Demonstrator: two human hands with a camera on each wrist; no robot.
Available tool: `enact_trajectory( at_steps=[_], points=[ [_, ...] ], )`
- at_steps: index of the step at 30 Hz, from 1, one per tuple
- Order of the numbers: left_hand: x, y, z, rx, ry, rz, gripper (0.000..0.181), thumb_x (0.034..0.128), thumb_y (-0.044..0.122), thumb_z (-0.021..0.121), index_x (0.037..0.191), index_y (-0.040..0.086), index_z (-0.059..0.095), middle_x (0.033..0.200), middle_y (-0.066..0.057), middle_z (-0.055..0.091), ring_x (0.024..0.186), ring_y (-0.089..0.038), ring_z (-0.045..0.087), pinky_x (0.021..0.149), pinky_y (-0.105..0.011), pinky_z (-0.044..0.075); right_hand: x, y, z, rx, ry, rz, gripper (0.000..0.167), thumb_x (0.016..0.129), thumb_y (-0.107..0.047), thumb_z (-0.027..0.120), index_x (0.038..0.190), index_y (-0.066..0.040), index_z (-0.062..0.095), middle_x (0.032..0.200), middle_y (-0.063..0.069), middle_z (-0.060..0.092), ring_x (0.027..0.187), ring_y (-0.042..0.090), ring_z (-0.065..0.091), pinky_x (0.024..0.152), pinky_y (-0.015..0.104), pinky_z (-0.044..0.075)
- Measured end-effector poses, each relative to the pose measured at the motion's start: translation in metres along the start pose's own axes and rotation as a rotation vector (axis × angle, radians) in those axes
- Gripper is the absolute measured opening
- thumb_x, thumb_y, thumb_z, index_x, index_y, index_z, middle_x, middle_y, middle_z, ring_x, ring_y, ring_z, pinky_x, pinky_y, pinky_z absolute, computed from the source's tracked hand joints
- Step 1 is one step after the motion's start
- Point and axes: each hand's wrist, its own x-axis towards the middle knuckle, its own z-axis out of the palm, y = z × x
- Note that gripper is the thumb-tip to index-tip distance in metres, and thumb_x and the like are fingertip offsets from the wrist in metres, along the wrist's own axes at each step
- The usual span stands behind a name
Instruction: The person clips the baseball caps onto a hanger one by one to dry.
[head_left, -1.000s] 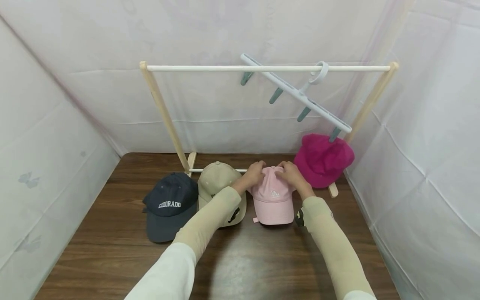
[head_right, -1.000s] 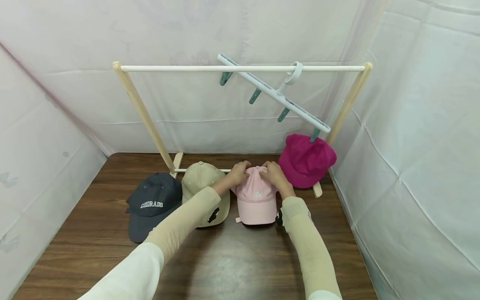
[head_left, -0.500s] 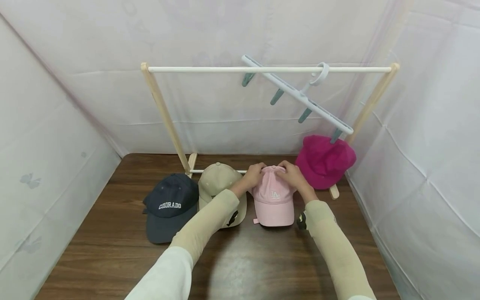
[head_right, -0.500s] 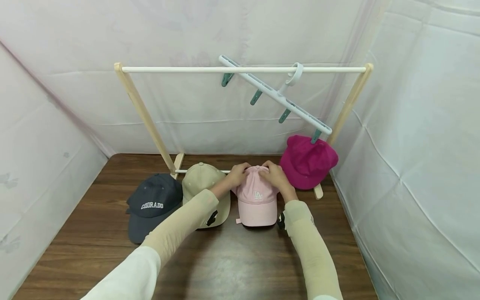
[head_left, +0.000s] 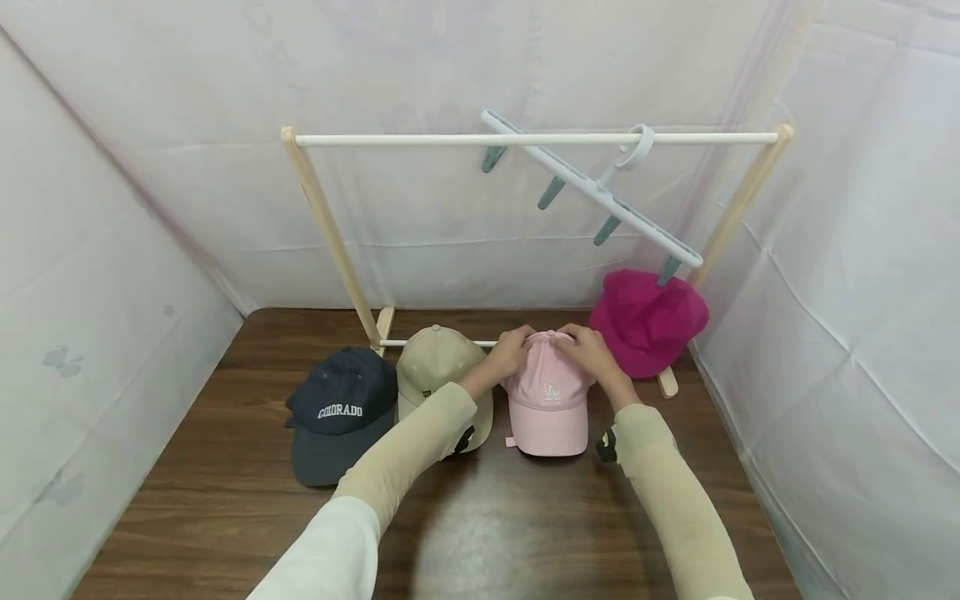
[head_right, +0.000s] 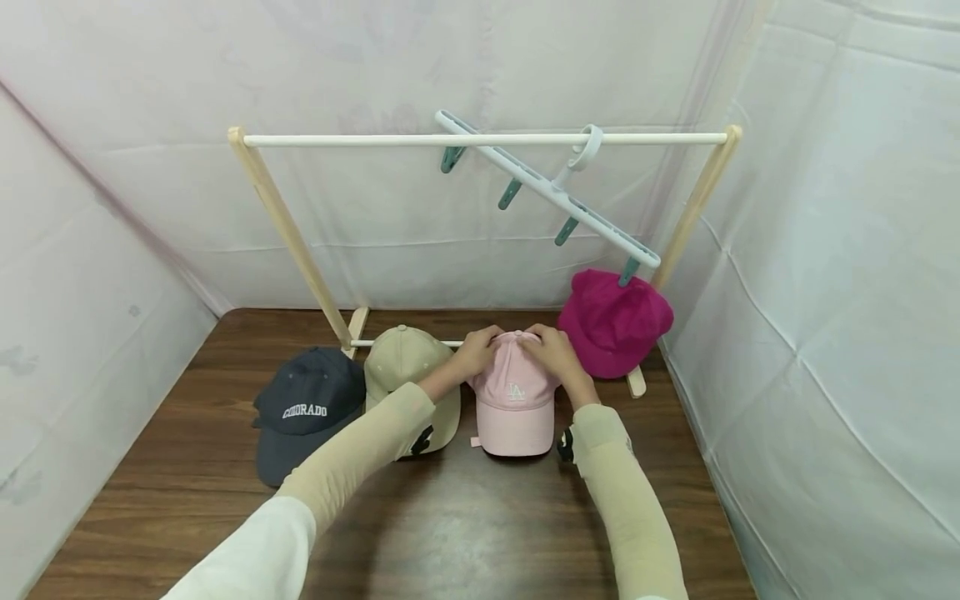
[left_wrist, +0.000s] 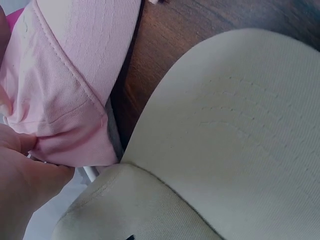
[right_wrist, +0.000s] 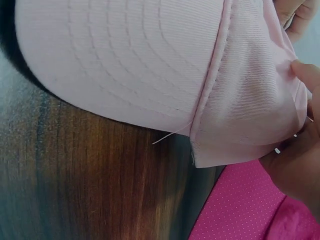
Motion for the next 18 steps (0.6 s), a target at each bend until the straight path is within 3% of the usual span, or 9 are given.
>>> enact_trajectory(
  at_steps=[9, 18],
  points=[
    [0.001, 0.004, 0.002, -0.040, 0.007, 0.030, 0.024, 0.1062, 0.004, 0.049, 0.124, -0.003, 0.063, 0.120, -0.020, 0.070, 0.111, -0.031, 0.068, 0.094, -0.039, 0.056, -0.005, -0.003, -0.004, 0.024, 0.061, 0.003, 0.032, 0.100, -0.030, 0.066, 0.115, -0.002, 0.072, 0.114, 0.017, 0.073, 0.110, 0.037, 0.066, 0.097, 0.051, 0.051],
    [0.002, 0.013, -0.002, -0.047, 0.029, 0.049, 0.023, 0.1066, 0.006, 0.050, 0.122, -0.001, 0.065, 0.118, -0.018, 0.071, 0.108, -0.029, 0.069, 0.091, -0.037, 0.057, -0.011, -0.011, -0.008, 0.047, 0.149, -0.054, 0.030, 0.099, -0.027, 0.069, 0.113, -0.001, 0.073, 0.112, 0.017, 0.074, 0.107, 0.037, 0.068, 0.094, 0.052, 0.053]
  ],
)
